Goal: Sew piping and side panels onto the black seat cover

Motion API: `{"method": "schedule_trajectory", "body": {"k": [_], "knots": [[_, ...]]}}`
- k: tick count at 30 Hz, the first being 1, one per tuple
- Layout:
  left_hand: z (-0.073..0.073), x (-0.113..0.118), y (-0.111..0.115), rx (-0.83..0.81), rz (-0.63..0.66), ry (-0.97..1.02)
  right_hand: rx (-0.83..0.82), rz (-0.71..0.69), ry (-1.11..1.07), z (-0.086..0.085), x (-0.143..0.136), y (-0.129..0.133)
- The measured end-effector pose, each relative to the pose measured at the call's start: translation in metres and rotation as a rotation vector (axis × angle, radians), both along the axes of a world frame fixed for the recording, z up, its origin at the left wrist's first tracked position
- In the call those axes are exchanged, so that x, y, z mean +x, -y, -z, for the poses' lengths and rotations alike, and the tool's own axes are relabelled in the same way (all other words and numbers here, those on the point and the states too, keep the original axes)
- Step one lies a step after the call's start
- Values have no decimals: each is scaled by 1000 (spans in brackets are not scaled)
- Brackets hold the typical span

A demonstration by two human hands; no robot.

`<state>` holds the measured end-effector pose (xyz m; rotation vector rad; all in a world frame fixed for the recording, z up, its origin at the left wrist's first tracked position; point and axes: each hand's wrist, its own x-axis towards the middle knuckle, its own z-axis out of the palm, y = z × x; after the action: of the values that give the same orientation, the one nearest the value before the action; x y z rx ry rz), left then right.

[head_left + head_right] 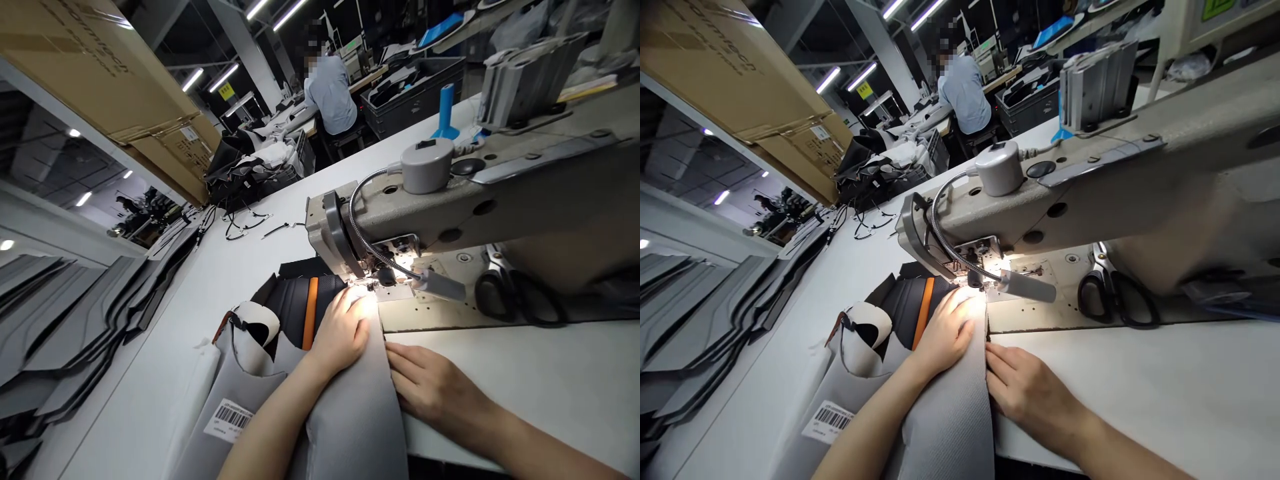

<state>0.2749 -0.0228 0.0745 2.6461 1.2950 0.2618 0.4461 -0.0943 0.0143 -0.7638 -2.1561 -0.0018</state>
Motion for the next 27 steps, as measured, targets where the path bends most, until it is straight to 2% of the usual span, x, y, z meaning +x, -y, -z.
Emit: {"method": "schedule_trajectory", "body": {"k": [2,7,11,15,19,23,27], "knots": [[0,-1,-2,-14,1,37,4,18,50,1,2,-18],[1,-5,-6,-11,-5,45,19,200,216,3,3,-67],[1,-7,-6,-2,27,-38,42,251,285,3,9,-85],[0,-7,-3,13,55,-161,7,211,331,6,20,-82],[1,-1,0,45,61,-243,-92,201,292,10,30,-67],[3,6,3,85,17,-242,-162,170,184,6,32,-51],[6,6,4,95,0,-204,-161,167,147,5,30,-46]]}}
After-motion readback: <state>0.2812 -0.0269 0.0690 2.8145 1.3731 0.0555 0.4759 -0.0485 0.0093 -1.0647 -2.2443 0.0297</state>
